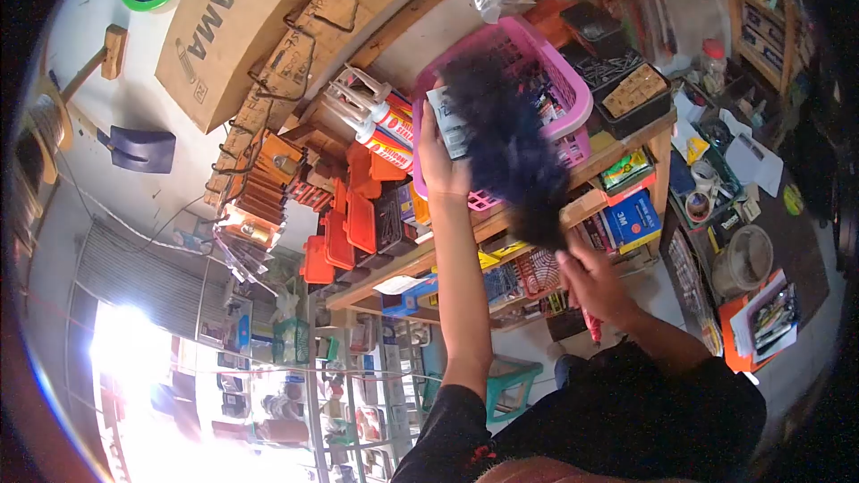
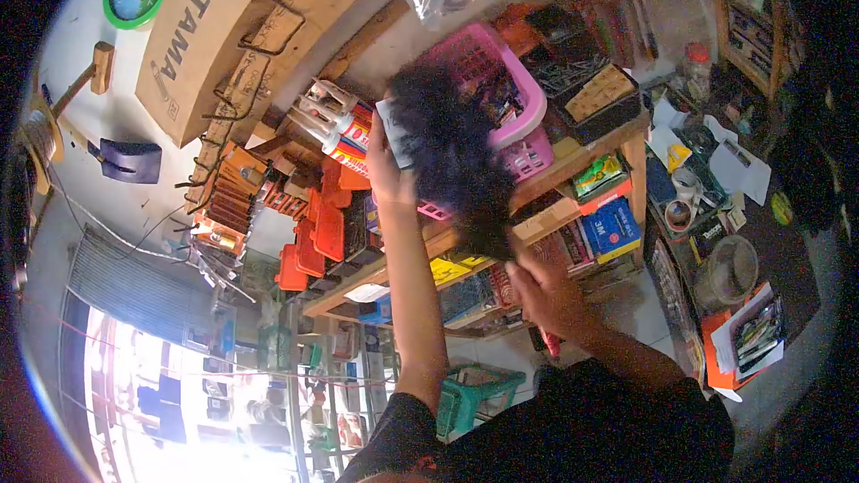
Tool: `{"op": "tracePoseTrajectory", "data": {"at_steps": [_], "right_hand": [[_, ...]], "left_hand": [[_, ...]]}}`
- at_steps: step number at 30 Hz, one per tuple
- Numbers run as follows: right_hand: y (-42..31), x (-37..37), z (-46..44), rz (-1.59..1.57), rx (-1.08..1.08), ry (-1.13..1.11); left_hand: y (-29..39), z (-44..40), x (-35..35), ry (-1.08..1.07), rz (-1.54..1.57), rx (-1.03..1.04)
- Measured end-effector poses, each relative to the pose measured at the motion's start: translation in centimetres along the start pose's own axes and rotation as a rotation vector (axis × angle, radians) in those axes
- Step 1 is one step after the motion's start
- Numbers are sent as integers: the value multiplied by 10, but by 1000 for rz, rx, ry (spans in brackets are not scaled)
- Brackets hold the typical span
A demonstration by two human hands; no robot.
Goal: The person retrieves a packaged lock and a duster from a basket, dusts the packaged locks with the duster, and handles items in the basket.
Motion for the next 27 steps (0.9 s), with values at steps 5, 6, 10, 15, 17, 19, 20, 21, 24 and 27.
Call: {"op": "tracePoseTrajectory", "data": {"at_steps": [5,6,10,15,17,19,20,21,24,27], "right_hand": [[-2,7,-6,-118,54,-35],[1,3,-10,-177,83,-1],[-5,31,-2,-62,2,-85],[-5,6,-20,-184,67,51],[-6,14,-18,-116,57,-2],[-13,25,-6,-62,60,-97],[-14,21,-6,-77,28,-74],[-13,18,-8,-91,-3,-51],[-10,7,-13,-174,70,-19],[-11,24,-4,-135,-8,-72]], "left_hand": [[-6,6,6,-1,61,-62],[-5,0,-2,9,19,-65],[-9,15,16,141,136,-31],[-7,5,5,9,126,-140],[-7,4,-1,13,156,-91],[-8,5,-2,65,2,2],[-11,5,-4,116,-142,81],[-10,15,6,97,68,49],[-3,2,0,-47,-18,-51],[-10,7,0,61,116,-14]]}}
Point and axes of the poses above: each hand's wrist, its own z-axis away from the middle knuckle, its own x-axis out of the palm, y = z × x, the point moved 8 cm from there along -z, towards the middle knuckle, and after that the axes turned 7 degrees about x, right-handed, at the moved point
